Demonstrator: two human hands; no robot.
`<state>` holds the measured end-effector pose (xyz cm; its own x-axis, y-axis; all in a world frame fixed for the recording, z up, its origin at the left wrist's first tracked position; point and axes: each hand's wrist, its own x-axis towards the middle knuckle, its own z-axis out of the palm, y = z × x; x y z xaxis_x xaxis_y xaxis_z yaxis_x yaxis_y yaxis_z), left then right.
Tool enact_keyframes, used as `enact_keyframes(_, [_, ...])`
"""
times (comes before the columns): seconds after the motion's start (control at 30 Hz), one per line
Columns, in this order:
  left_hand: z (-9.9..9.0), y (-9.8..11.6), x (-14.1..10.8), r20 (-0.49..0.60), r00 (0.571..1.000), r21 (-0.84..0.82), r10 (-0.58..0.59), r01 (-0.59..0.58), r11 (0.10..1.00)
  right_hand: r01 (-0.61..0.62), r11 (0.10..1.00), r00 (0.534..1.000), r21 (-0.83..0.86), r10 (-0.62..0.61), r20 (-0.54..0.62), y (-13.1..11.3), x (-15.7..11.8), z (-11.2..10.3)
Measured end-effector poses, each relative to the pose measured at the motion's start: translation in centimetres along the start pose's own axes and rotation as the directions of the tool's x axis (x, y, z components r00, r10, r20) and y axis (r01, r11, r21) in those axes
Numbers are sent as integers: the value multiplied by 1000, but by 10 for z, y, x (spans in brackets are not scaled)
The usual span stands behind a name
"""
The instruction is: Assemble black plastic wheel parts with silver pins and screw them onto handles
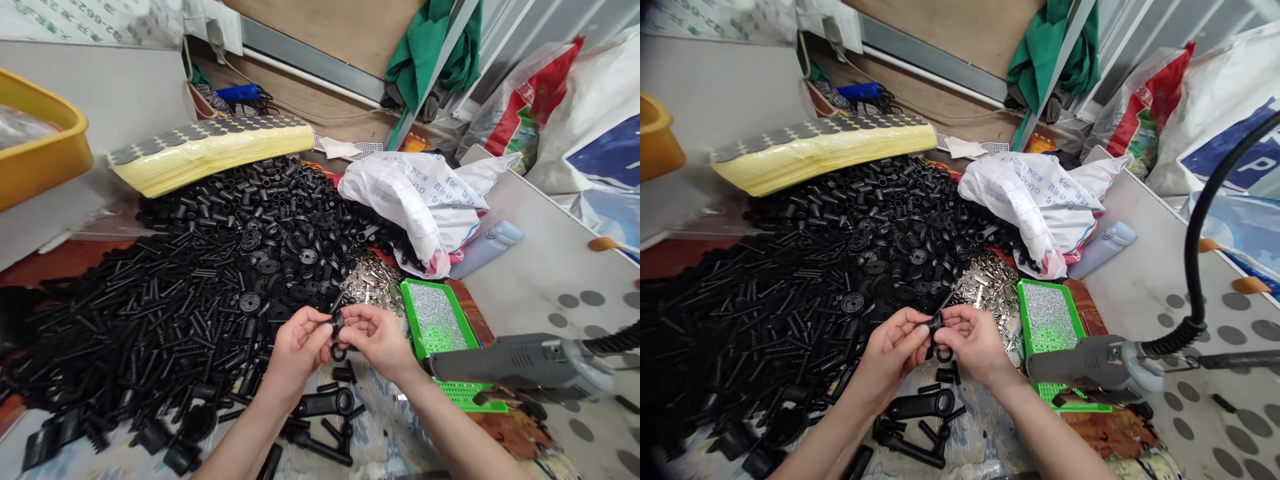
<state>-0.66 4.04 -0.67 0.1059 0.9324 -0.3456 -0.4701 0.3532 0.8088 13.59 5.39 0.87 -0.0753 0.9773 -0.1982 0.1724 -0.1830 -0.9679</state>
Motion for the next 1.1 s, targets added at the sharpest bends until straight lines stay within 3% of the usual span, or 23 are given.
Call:
enact_keyframes(0.2, [-5,6,4,93,989,-70,-115,122,990,134,975,990,-178,-139,-12,0,-4,-3])
enact_keyframes(0.33, [-7,7,6,98,990,-105,-101,111,988,297,916,941,-271,-329,-82,-6,-6,-6])
enact_keyframes(0.4, [-7,7,5,98,989,-114,-111,122,986,321,892,926,-318,-366,-92,-9,-6,-6])
enact_keyframes(0.8, [-4,8,4,108,981,-192,-162,180,965,354,853,912,-383,-405,-58,-17,-4,0])
enact_keyframes(1.1, [-7,0,3,113,993,-72,-18,26,997,236,892,969,-385,-247,21,-24,3,-6])
